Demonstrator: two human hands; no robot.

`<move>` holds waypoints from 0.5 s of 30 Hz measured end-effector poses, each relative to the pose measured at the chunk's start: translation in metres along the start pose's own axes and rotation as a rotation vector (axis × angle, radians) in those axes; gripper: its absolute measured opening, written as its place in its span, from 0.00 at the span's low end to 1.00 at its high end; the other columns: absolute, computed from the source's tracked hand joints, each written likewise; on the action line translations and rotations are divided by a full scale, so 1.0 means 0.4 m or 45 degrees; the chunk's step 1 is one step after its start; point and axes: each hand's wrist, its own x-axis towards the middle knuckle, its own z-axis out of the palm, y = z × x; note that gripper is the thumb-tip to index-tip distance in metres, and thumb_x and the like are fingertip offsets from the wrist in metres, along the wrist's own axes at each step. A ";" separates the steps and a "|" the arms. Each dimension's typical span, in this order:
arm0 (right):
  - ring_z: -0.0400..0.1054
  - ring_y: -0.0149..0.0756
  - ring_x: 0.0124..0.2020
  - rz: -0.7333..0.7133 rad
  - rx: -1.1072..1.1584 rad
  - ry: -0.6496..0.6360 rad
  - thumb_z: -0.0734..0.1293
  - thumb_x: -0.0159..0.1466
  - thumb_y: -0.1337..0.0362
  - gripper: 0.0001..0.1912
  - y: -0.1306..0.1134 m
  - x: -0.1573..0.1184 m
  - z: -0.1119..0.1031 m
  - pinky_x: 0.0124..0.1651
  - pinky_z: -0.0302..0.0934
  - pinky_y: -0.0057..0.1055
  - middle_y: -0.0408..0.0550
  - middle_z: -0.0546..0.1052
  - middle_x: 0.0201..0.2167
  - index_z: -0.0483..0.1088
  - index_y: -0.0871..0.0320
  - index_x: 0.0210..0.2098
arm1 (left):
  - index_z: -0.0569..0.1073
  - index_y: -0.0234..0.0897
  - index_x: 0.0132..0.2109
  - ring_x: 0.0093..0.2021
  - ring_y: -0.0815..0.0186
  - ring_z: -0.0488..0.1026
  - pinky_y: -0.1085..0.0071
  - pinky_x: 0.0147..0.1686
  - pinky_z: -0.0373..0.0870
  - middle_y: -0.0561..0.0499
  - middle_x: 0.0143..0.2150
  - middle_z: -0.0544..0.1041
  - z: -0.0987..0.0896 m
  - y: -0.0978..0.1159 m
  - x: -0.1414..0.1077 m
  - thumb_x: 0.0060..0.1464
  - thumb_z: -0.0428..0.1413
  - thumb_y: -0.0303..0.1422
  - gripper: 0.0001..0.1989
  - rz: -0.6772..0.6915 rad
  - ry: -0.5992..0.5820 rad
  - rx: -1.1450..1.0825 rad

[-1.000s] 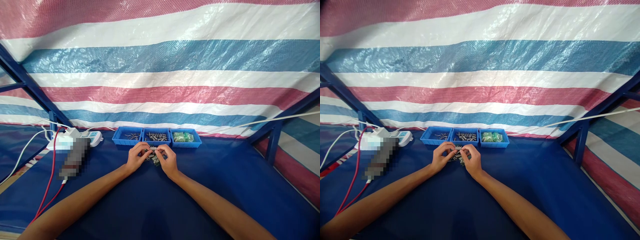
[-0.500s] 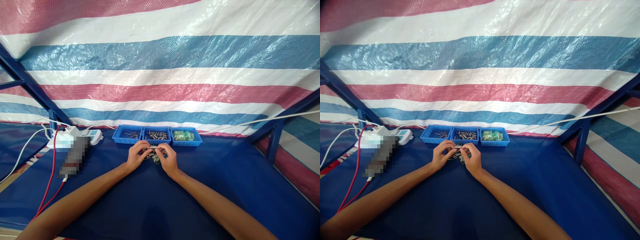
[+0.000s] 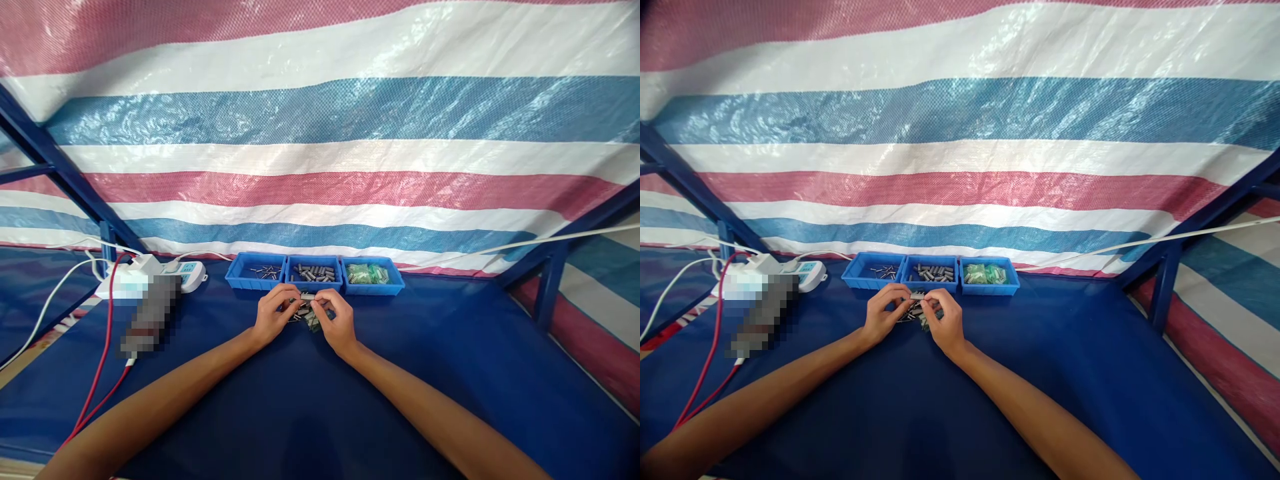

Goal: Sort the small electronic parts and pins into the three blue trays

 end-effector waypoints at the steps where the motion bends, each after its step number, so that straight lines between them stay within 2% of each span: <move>1: 0.66 0.32 0.30 0.000 0.001 0.000 0.63 0.63 0.66 0.03 0.000 0.000 0.000 0.33 0.63 0.27 0.45 0.70 0.32 0.67 0.57 0.35 | 0.72 0.35 0.36 0.21 0.76 0.60 0.76 0.24 0.63 0.47 0.39 0.72 0.000 0.001 0.000 0.55 0.56 0.28 0.01 -0.003 -0.006 0.003; 7: 0.67 0.31 0.30 -0.021 -0.012 0.004 0.62 0.64 0.66 0.03 0.002 0.000 0.001 0.33 0.63 0.27 0.46 0.71 0.32 0.68 0.57 0.35 | 0.71 0.35 0.36 0.21 0.77 0.61 0.76 0.24 0.64 0.47 0.40 0.72 0.001 0.001 -0.001 0.53 0.59 0.28 0.04 -0.030 -0.006 -0.019; 15: 0.67 0.32 0.30 0.005 -0.018 -0.001 0.62 0.63 0.63 0.04 -0.003 0.001 -0.002 0.32 0.64 0.28 0.46 0.71 0.32 0.68 0.57 0.35 | 0.72 0.35 0.37 0.22 0.76 0.62 0.76 0.24 0.65 0.46 0.39 0.73 0.001 -0.001 -0.002 0.54 0.58 0.29 0.03 -0.002 0.008 -0.008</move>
